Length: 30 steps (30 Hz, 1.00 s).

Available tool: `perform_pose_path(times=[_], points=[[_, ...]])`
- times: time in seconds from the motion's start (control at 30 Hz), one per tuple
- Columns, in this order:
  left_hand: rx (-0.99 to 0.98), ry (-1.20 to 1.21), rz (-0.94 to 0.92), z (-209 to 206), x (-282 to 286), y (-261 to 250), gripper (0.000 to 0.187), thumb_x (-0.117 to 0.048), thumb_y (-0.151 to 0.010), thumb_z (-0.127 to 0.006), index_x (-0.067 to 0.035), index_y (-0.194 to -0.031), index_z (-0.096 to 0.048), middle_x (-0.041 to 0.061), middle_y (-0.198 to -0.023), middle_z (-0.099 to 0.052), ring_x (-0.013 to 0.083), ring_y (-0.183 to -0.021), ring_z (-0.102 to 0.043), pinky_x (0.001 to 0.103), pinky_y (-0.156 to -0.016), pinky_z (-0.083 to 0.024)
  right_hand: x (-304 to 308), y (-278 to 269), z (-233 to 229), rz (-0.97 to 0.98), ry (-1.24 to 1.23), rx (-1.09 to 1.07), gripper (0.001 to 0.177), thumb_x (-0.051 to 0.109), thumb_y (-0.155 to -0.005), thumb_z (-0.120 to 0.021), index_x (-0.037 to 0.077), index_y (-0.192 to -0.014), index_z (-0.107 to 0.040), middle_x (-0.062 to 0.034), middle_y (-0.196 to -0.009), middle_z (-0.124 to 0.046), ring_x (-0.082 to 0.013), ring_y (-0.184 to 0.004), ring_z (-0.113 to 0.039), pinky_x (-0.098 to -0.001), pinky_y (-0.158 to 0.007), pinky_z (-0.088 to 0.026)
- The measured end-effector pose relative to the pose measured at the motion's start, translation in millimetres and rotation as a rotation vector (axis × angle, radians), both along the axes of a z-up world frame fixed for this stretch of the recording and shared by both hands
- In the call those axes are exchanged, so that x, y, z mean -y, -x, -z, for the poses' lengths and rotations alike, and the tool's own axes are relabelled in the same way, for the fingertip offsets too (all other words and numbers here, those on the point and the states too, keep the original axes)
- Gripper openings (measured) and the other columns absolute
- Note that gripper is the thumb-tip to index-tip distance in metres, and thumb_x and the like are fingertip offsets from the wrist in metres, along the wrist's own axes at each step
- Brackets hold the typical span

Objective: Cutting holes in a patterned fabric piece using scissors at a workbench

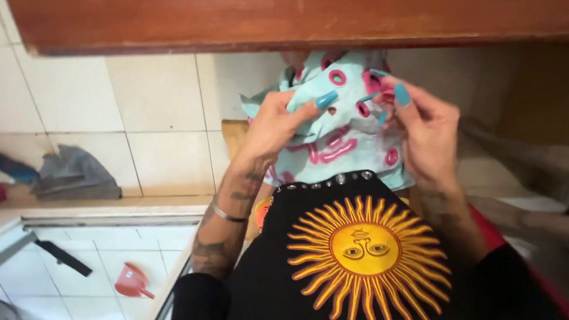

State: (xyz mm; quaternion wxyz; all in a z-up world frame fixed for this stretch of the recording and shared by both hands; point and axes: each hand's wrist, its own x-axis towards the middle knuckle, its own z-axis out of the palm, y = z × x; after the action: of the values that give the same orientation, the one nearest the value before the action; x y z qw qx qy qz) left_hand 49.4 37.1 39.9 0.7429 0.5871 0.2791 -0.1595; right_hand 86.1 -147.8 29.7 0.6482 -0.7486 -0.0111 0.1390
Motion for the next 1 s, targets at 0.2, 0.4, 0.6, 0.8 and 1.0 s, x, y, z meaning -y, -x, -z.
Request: perform_pose_path(times=[0.2, 0.4, 0.6, 0.8, 1.0], points=[[-0.033, 0.066, 0.032, 3.0, -4.7, 5.9, 0.018, -0.02, -0.075, -0.064, -0.01, -0.062, -0.059, -0.009, -0.049, -0.05, -0.0036, -0.043, -0.044, 0.01, -0.04, -0.031, -8.8, 32.9, 11.6, 0.099, -0.264, -0.021, 0.022, 0.007, -0.087, -0.056, -0.005, -0.106, -0.057, -0.0196, -0.09, -0.06, -0.0126, -0.071, -0.058, -0.0241, -0.068, -0.055], [0.017, -0.022, 0.138, -29.8, -3.4, 7.8, 0.024, -0.022, -0.076, -0.063, -0.012, -0.056, -0.056, -0.007, -0.044, -0.046, -0.0023, -0.037, -0.039, 0.012, -0.033, -0.026, -11.6, 38.9, 1.5, -0.054, -0.146, 0.165, 0.018, 0.001, -0.085, -0.059, -0.006, -0.101, -0.059, -0.0196, -0.092, -0.056, -0.0181, -0.083, -0.054, -0.0302, -0.075, -0.05], [0.125, -0.048, 0.238, -33.2, -3.9, 19.9, 0.027, -0.023, -0.081, -0.059, -0.014, -0.056, -0.053, -0.009, -0.049, -0.042, -0.0015, -0.047, -0.035, 0.012, -0.041, -0.028, -24.0, 42.0, 24.0, 0.135, -0.216, 0.451, 0.017, -0.01, -0.076, -0.068, -0.009, -0.09, -0.059, -0.0196, -0.088, -0.051, -0.0217, -0.08, -0.057, -0.034, -0.072, -0.052], [0.166, -0.023, 0.205, -32.3, -6.9, 29.8, 0.026, -0.024, -0.082, -0.057, -0.015, -0.058, -0.054, -0.011, -0.05, -0.043, -0.0039, -0.049, -0.037, 0.01, -0.045, -0.029, -29.0, 43.5, 16.4, 0.063, -0.227, 0.338, 0.016, -0.007, -0.078, -0.067, -0.008, -0.09, -0.058, -0.0192, -0.09, -0.054, -0.0215, -0.086, -0.059, -0.0331, -0.076, -0.052], [0.327, -0.116, 0.229, -52.1, 2.7, 33.5, 0.017, -0.018, -0.065, -0.073, -0.012, -0.061, -0.058, -0.008, -0.053, -0.053, 0.0006, -0.053, -0.044, 0.013, -0.051, -0.037, -37.5, 52.3, 18.1, 0.044, -0.241, 0.508, 0.009, -0.008, -0.086, -0.055, -0.007, -0.095, -0.056, -0.0269, -0.11, -0.053, -0.028, -0.101, -0.052, -0.0394, -0.082, -0.049]])
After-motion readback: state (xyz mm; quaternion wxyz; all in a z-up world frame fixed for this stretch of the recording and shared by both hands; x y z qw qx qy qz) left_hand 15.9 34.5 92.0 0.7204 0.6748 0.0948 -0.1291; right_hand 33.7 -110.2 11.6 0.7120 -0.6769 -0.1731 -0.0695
